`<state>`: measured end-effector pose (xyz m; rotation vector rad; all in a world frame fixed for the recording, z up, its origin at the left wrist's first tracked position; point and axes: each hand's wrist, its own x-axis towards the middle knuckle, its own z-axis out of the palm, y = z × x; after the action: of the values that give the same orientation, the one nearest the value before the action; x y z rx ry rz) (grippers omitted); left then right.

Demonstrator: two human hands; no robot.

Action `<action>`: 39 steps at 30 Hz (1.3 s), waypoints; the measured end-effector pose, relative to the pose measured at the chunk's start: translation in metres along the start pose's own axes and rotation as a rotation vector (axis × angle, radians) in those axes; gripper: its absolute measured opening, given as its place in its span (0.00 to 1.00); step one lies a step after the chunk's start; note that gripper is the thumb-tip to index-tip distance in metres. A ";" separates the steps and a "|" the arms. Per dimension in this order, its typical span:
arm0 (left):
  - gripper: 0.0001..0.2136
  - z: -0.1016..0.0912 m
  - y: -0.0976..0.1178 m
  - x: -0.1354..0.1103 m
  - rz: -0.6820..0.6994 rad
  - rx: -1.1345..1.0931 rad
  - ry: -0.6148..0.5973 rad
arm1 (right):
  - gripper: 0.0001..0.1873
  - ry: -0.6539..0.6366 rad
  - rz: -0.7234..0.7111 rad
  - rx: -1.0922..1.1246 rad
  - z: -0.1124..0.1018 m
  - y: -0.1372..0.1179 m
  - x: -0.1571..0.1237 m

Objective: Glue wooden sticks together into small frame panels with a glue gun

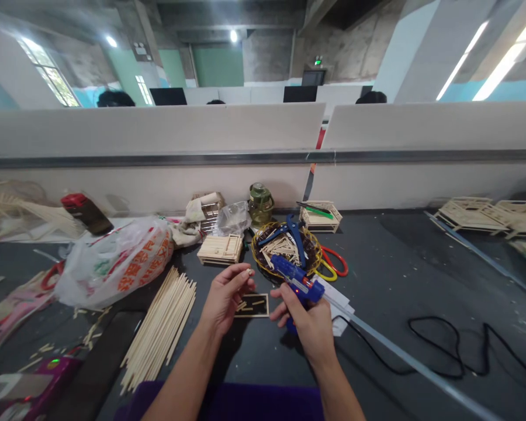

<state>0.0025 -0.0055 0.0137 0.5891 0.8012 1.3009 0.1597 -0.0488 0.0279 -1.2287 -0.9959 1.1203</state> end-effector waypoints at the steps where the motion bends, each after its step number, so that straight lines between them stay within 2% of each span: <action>1: 0.13 -0.001 0.001 0.000 0.002 -0.011 0.012 | 0.19 -0.035 0.009 -0.054 0.000 -0.001 -0.001; 5: 0.15 -0.003 0.003 0.002 0.006 -0.071 0.049 | 0.21 -0.084 -0.031 -0.191 -0.001 -0.003 -0.004; 14: 0.15 -0.010 0.004 0.007 -0.022 -0.193 0.117 | 0.24 -0.079 -0.070 -0.240 0.003 0.014 -0.007; 22: 0.15 -0.009 0.004 0.007 -0.034 -0.187 0.105 | 0.24 -0.168 -0.006 -0.275 0.004 0.019 -0.007; 39: 0.15 -0.009 0.002 0.006 -0.028 -0.152 0.094 | 0.23 -0.160 -0.059 -0.345 0.001 0.022 -0.007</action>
<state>-0.0051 0.0005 0.0089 0.3971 0.7763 1.3584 0.1548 -0.0555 0.0063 -1.3863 -1.3813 1.0406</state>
